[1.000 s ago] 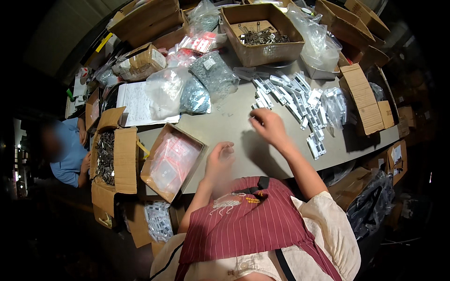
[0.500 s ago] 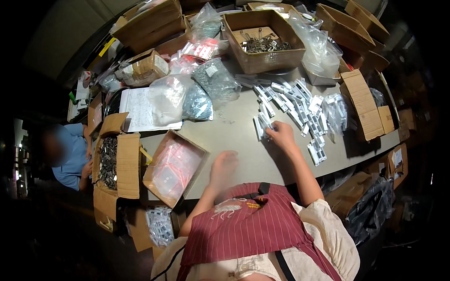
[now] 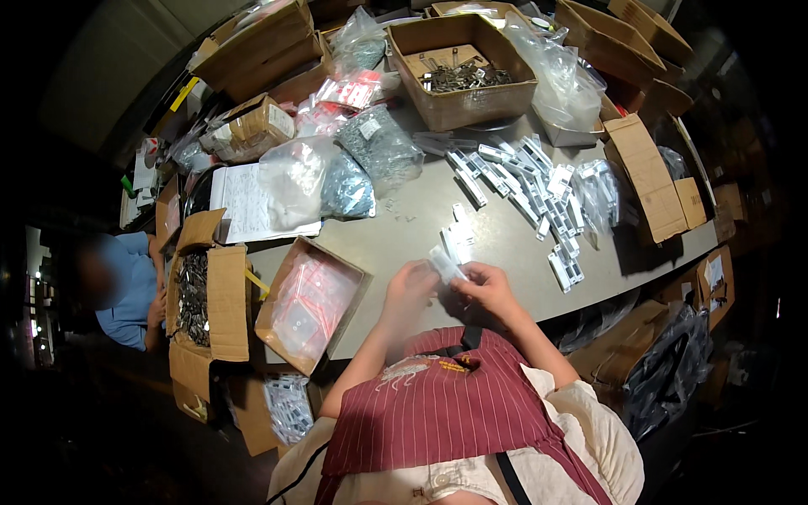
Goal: The person assembles small metal hardware components at a cluttered workbench. They pick up metal pieces, align them, and place them into small plastic bags, repeating the process with multiple units.
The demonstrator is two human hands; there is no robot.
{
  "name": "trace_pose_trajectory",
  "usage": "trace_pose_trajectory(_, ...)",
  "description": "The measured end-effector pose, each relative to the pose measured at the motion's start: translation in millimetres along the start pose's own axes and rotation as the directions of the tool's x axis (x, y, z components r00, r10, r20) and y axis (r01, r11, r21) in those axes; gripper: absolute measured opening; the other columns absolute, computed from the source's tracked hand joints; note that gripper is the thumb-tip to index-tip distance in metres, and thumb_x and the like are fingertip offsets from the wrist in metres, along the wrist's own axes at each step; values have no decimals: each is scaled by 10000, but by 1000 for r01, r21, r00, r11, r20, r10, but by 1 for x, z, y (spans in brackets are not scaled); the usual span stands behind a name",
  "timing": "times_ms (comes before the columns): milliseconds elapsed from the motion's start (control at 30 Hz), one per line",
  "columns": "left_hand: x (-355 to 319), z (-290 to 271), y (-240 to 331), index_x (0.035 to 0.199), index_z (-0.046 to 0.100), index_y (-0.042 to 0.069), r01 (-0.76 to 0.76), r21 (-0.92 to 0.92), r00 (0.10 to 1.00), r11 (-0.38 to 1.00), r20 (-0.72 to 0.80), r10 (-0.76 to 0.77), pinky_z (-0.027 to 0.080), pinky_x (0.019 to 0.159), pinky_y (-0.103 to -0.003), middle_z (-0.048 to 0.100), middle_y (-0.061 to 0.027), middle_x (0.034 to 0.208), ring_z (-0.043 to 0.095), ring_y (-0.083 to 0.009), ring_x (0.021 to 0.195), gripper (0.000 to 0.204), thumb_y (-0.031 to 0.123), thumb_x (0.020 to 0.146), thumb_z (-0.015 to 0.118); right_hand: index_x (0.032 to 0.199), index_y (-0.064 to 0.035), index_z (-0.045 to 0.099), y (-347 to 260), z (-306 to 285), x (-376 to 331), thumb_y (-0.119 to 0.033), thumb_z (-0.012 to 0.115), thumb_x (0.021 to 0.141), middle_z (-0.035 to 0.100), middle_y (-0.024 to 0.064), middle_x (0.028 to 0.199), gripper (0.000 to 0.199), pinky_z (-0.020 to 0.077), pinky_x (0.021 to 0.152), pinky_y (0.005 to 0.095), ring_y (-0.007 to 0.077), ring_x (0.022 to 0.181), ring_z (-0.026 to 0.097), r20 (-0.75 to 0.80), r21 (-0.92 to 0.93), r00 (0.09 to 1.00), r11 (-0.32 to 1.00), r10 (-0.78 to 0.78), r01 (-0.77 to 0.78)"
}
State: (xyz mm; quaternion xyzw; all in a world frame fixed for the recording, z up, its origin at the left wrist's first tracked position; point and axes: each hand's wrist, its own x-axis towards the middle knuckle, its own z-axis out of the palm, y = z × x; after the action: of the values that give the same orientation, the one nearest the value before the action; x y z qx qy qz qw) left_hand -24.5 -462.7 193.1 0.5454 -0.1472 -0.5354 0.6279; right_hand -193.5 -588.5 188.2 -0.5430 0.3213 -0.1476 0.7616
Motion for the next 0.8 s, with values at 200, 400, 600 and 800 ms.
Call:
trace_pose_trajectory(200, -2, -5, -3, 1177, 611, -27, -67, 29, 998, 997, 24, 66, 514, 715, -252, 672, -55, 1020, 636, -106, 892, 321, 119, 919, 734, 933, -1, 669, -9, 8, 1, -184, 807, 887, 680, 28, 779, 233, 503, 622, 268, 100, 739, 654, 80, -492, 995, 866, -58, 91)
trace_pose_trajectory(400, -8, -5, -4, 1164, 627, -34, -145, 17, 989, 989, 5, 145, 524, 710, -268, 677, -56, 989, 645, -116, 864, 319, 111, 895, 720, 890, -5, 667, -13, 19, 1, -215, 801, 899, 658, 28, 746, 250, 483, 584, 261, 92, 675, 624, 139, -126, 990, 992, -3, 20)
trace_pose_trajectory(600, -15, -3, -1, 1185, 611, -43, -123, -69, 992, 990, 3, 124, 521, 760, -246, 690, -52, 1029, 644, -101, 903, 319, 94, 929, 741, 924, 14, 708, -24, 18, -5, -213, 764, 932, 645, 29, 712, 235, 450, 516, 250, 104, 563, 600, 81, -12, 996, 999, 42, -41)
trace_pose_trajectory(800, -18, -1, -1, 1146, 631, -27, -195, 4, 980, 981, -36, 195, 540, 725, -281, 688, -71, 1007, 666, -138, 874, 290, 91, 889, 694, 1012, 49, 724, -39, 27, -13, -182, 746, 950, 675, 57, 751, 240, 520, 551, 257, 113, 596, 634, 125, -104, 984, 988, 126, -114)
